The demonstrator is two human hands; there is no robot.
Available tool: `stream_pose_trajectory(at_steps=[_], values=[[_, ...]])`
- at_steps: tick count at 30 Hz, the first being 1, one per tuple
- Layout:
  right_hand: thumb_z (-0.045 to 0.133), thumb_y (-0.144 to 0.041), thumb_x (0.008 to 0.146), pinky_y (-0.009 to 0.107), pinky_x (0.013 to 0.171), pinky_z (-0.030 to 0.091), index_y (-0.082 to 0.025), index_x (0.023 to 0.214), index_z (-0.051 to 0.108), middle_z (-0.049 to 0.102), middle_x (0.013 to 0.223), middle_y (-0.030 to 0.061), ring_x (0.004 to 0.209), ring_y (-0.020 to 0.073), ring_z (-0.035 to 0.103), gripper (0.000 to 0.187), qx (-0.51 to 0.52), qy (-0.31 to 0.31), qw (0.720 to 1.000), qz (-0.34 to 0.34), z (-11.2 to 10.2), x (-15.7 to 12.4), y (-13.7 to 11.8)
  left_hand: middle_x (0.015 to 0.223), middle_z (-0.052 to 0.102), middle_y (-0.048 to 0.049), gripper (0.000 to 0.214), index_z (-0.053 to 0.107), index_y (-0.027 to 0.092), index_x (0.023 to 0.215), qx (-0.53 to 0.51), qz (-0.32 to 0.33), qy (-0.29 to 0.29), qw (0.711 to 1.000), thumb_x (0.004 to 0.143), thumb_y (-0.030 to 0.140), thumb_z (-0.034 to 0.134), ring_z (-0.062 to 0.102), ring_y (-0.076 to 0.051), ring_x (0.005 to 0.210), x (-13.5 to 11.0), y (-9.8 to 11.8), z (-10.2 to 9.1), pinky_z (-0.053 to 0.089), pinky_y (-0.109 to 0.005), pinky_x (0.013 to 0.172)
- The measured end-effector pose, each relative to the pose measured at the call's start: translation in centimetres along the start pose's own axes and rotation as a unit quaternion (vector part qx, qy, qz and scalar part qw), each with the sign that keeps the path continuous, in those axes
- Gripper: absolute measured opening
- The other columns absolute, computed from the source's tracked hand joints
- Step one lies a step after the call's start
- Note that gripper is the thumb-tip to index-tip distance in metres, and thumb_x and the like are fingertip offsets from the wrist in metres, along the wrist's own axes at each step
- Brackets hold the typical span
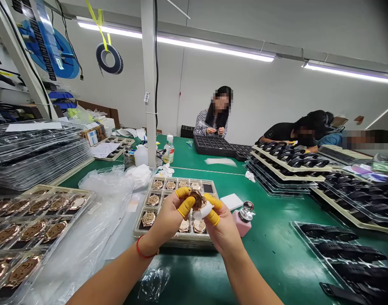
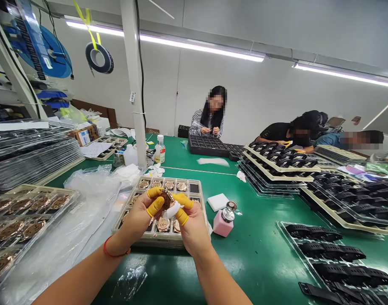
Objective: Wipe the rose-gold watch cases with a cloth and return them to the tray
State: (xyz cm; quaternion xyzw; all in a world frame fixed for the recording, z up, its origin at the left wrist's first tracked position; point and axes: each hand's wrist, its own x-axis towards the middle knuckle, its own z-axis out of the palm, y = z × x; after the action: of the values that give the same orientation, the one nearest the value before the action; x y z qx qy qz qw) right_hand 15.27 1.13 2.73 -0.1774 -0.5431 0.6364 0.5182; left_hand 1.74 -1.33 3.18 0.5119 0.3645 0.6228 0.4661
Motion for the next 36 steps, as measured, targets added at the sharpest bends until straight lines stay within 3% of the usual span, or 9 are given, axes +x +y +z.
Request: stream_pose_trajectory(at_steps=[5,12,16,19,22,25,30,33,36], values=[[0.079,-0.039,0.067,0.035,0.076,0.053,-0.026,0.082,0.073,0.073,0.084,0.0025,0.084,0.0226,0.066,0.021,0.001,0.01,1.0,0.008,0.3,-0.2,-0.1,0.063,0.052,0.0025,0.05,0.058,0.014,0.082,-0.046,-0.068,-0.093,0.992,0.07,0.062,0.067,0.04,-0.005,0.047,-0.1,0.4,-0.2,0.036,-0.017,0.044],[0.077,-0.027,0.071,0.036,0.085,0.047,-0.027,0.09,0.071,0.071,0.091,0.0028,0.087,0.0213,0.063,0.02,-0.209,0.101,0.964,-0.133,0.1,-0.7,1.2,0.08,0.062,-0.001,0.048,0.059,0.017,0.091,-0.098,-0.029,0.012,0.995,0.069,0.058,0.071,0.051,-0.008,0.059,0.0,-0.8,0.9,0.042,-0.018,0.052],[0.069,-0.023,0.078,0.034,0.077,0.045,-0.026,0.088,0.067,0.066,0.086,0.0021,0.081,0.02,0.059,0.011,-0.316,0.102,0.919,-0.21,-0.8,-0.6,-0.2,0.088,0.065,-0.0042,0.026,0.062,0.018,0.095,0.133,0.045,-0.085,0.986,0.086,0.042,0.059,0.054,-0.013,0.067,-0.3,-0.1,0.4,0.042,-0.022,0.053],[0.061,-0.021,0.084,0.034,0.072,0.044,-0.026,0.089,0.067,0.064,0.083,0.0028,0.079,0.0205,0.057,0.009,-0.395,0.058,0.891,-0.218,-1.1,-0.8,-1.6,0.097,0.065,-0.0061,0.018,0.064,0.02,0.102,0.354,0.147,-0.079,0.92,0.087,0.027,0.058,0.057,-0.019,0.084,-0.7,0.8,-0.4,0.046,-0.03,0.07],[0.055,-0.018,0.087,0.036,0.076,0.043,-0.029,0.1,0.068,0.064,0.09,0.0047,0.086,0.0224,0.056,0.021,-0.439,0.004,0.873,-0.21,-1.0,-1.0,-2.5,0.1,0.066,-0.0055,0.024,0.061,0.022,0.11,0.403,0.183,-0.053,0.895,0.087,0.018,0.056,0.059,-0.02,0.089,-1.0,1.4,-1.1,0.048,-0.033,0.077],[0.057,-0.019,0.087,0.036,0.083,0.043,-0.031,0.104,0.068,0.065,0.099,0.0046,0.094,0.0225,0.056,0.024,-0.373,-0.034,0.914,-0.158,-0.9,-1.0,-2.6,0.095,0.069,-0.003,0.017,0.064,0.021,0.1,0.342,0.198,-0.05,0.917,0.086,0.014,0.058,0.062,-0.017,0.087,-0.9,1.8,-1.5,0.049,-0.029,0.079],[0.074,-0.031,0.075,0.031,0.077,0.047,-0.03,0.092,0.073,0.069,0.09,0.0012,0.082,0.0191,0.061,0.017,-0.123,-0.078,0.989,0.033,-1.4,-0.5,-2.6,0.085,0.07,-0.0051,0.013,0.065,0.015,0.091,0.17,0.178,-0.11,0.963,0.085,0.027,0.064,0.066,-0.015,0.076,-0.4,1.7,-1.5,0.054,-0.024,0.07],[0.081,-0.032,0.066,0.029,0.072,0.047,-0.027,0.083,0.074,0.07,0.085,0.0011,0.079,0.0185,0.062,0.019,-0.032,-0.072,0.991,0.105,-1.3,-0.3,-2.7,0.087,0.07,-0.0066,0.014,0.065,0.016,0.096,0.199,0.247,-0.126,0.94,0.087,0.026,0.062,0.066,-0.016,0.079,-0.2,1.5,-1.7,0.054,-0.026,0.072],[0.082,-0.032,0.063,0.029,0.073,0.047,-0.025,0.076,0.074,0.069,0.081,0.0015,0.08,0.0192,0.062,0.017,0.005,-0.069,0.992,0.109,-1.0,-0.3,-2.4,0.1,0.068,-0.0083,0.017,0.064,0.02,0.104,0.308,0.366,-0.097,0.873,0.089,0.02,0.059,0.061,-0.019,0.092,-0.2,1.7,-2.3,0.051,-0.032,0.081]])
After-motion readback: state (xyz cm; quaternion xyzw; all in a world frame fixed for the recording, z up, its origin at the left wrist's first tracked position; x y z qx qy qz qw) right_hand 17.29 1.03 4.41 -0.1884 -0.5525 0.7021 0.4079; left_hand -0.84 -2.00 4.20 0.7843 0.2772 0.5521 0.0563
